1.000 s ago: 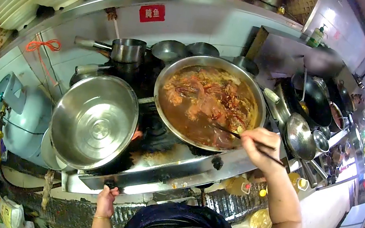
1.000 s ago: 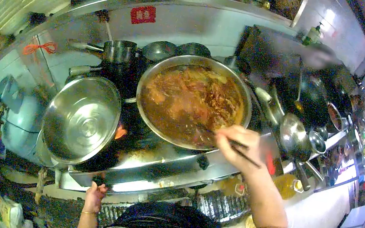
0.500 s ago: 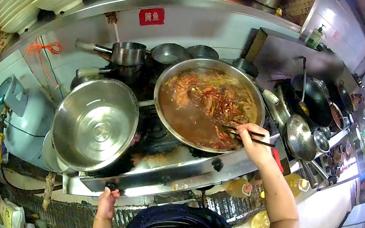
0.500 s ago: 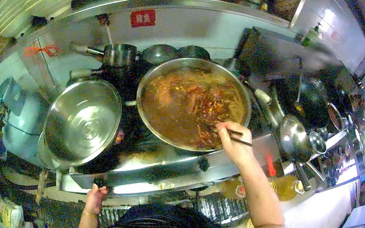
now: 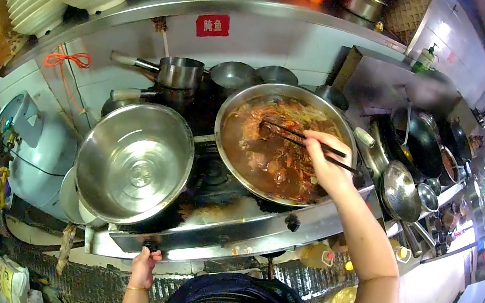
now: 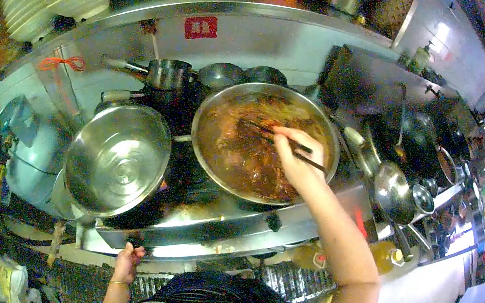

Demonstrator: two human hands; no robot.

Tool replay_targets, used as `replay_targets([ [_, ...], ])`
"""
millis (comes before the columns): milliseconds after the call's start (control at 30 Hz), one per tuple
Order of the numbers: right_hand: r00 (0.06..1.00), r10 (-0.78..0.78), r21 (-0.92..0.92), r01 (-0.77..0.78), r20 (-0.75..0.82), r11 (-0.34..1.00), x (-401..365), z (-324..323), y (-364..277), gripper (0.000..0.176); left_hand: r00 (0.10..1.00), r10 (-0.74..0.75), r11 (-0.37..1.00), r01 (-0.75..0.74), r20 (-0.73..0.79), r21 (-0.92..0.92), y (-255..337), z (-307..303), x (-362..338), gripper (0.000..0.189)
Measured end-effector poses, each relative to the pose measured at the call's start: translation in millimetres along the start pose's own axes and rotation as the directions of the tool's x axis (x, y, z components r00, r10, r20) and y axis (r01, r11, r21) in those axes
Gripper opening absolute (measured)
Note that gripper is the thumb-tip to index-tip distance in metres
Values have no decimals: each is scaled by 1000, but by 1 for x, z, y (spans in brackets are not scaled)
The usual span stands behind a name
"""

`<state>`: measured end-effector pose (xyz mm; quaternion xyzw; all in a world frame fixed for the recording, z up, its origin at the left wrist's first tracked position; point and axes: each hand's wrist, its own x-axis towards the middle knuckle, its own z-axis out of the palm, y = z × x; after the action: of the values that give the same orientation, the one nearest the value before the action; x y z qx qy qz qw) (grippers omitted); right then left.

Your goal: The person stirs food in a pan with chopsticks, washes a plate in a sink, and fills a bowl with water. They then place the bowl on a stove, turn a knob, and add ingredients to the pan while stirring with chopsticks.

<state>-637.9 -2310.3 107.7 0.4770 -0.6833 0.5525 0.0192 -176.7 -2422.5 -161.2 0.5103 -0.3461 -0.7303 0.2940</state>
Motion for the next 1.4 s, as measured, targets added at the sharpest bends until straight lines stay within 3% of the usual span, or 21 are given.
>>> replay_targets([
  [67,999,34,-28,-34,29,999,12,18,9,18,1000,-4,1000,4,0,-19,-1,-1,-1,35],
  [133,973,194,-72,-186,122,980,24,34,16,19,1000,-12,999,12,10,-38,0,0,-2,33],
  [200,969,174,34,-183,175,983,26,51,30,21,1000,11,1000,-10,14,-18,-1,0,-1,41],
  [233,948,227,-46,-223,223,974,30,57,31,23,1000,20,1000,-20,18,-6,-2,0,-1,46],
  [267,953,173,-118,-148,248,982,31,59,31,26,999,34,999,-34,14,-12,-3,1,-1,46],
  [333,931,211,-218,-149,297,964,33,62,21,27,998,63,998,-62,7,-20,-3,3,0,45],
  [433,938,124,-164,-74,323,984,37,56,6,24,999,30,995,-29,17,-94,-5,-1,1,34],
  [533,952,170,55,-190,255,980,31,28,-19,20,1000,-3,995,2,-8,-102,-3,2,1,33],
  [567,985,75,63,-86,157,994,28,18,-19,17,1000,-14,998,14,0,-64,-3,-1,2,34],
  [600,995,84,0,-84,61,996,19,2,-26,15,1000,-16,998,16,1,-53,-3,-2,2,34],
  [667,987,106,-16,-109,-122,994,0,-23,-24,14,1000,-21,999,21,3,-27,-2,-2,1,35],
  [733,947,201,83,-186,-252,979,-25,-38,-14,16,1000,-18,999,18,7,-35,-3,-2,2,36],
  [867,932,324,232,-283,-163,931,-69,-27,14,17,999,-26,1000,26,30,-3,-3,-8,5,36],
  [967,943,260,174,-226,-207,958,-83,-7,9,15,998,-10,999,7,64,45,0,-9,7,35],
  [1000,958,133,40,-127,-255,991,-86,-1,3,13,997,-3,998,-2,75,63,2,-10,6,35],
  [1067,961,57,13,-56,-272,998,-93,12,-8,11,997,-47,996,42,60,81,2,-11,9,35],
  [1100,969,43,-84,-65,-245,994,-96,16,-16,10,997,-55,996,51,57,74,1,-10,7,35],
  [1267,961,-182,-179,146,-207,973,-111,36,-24,12,997,-76,996,76,13,43,-3,-16,13,33],
  [1300,954,-207,-181,170,-215,969,-113,39,-23,15,992,-53,994,42,111,98,-10,-29,19,52],
  [1400,949,-245,-197,206,-198,959,-120,41,-23,23,997,-26,999,24,73,33,-8,-22,17,52],
])
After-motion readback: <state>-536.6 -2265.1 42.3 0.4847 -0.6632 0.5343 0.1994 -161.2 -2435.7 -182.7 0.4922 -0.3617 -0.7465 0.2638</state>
